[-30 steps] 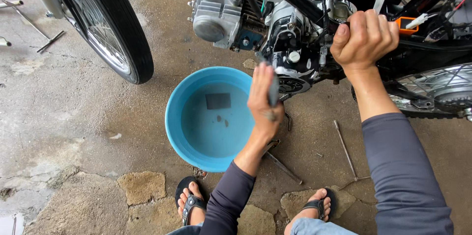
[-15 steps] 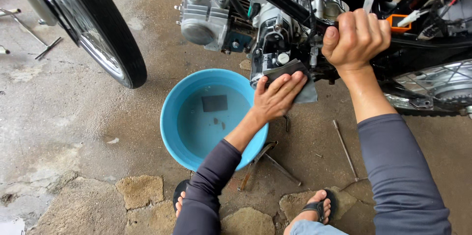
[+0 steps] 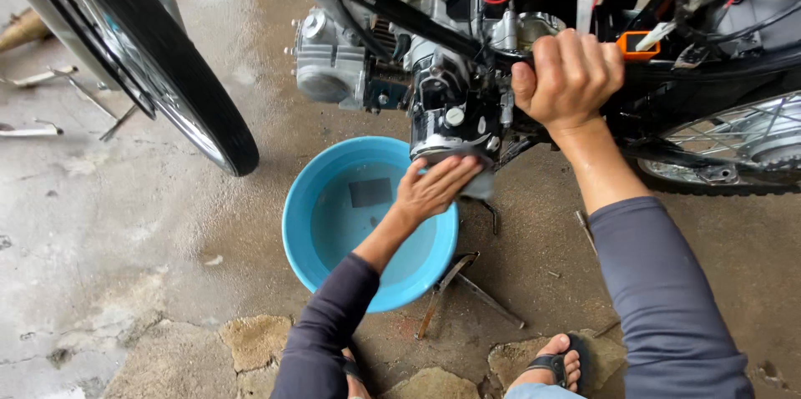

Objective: The person scrubs the motorcycle engine casing with a wet sponge, repeatedly dipping it into a blue basin of water. They wipe multiple sides of the engine and surrounding frame, occasionally rinsing the sponge and continuing to scrub the same area.

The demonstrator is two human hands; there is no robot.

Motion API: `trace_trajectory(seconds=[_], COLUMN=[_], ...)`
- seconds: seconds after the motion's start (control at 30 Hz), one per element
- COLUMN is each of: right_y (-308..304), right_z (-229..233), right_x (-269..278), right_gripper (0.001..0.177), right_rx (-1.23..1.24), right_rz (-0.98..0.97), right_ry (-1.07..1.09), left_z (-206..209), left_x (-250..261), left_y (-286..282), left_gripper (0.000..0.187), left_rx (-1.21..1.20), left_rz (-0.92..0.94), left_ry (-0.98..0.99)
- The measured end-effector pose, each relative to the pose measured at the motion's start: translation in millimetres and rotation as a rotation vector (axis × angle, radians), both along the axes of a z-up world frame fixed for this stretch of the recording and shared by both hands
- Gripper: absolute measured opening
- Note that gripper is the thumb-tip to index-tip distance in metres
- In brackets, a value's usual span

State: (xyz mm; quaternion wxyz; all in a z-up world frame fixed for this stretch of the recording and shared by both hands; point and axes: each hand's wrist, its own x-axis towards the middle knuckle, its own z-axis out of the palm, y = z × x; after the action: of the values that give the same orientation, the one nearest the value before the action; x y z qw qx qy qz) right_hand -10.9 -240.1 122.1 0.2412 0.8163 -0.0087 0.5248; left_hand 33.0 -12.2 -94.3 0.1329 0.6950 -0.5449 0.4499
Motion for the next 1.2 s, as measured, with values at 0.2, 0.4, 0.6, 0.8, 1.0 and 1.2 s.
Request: trace_trajectory(seconds=[0.2,0.4,0.6,0.8,1.0,1.2], right_y=[10,5,-1,-10,-6,-11], right_z=[3,4,-3,-7,-7,-10], right_x=[4,4,10,11,9,8], right_gripper=[0.061,0.060,0.063,0.061,0.063,0.062], right_rx=[0.032,0.022,-0.002,-0.029,-0.006,-0.029], right_rz=[-0.021,0.020,0.063,0.071,0.087,0.050], right_ry=[-0.105,-0.092,-0.161,-0.140,-0.138,-0.105], left_z=[20,-28,34,-31,54,6], left_x=[-9,17,-23,27,-21,25], left_y=[-18,17,-18,31,2,43], left_gripper=[0.071,0.081,0.093,0.088,0.086,0.076], left_rx=[0.103,0.243,0.150,0.378,0.126,0.245], left_rz=[0.026,0.034,0.083,0.015,0.046,-0.039], left_ry=[-0.110,-0.133,-0.041,-0.027,-0.035,-0.047])
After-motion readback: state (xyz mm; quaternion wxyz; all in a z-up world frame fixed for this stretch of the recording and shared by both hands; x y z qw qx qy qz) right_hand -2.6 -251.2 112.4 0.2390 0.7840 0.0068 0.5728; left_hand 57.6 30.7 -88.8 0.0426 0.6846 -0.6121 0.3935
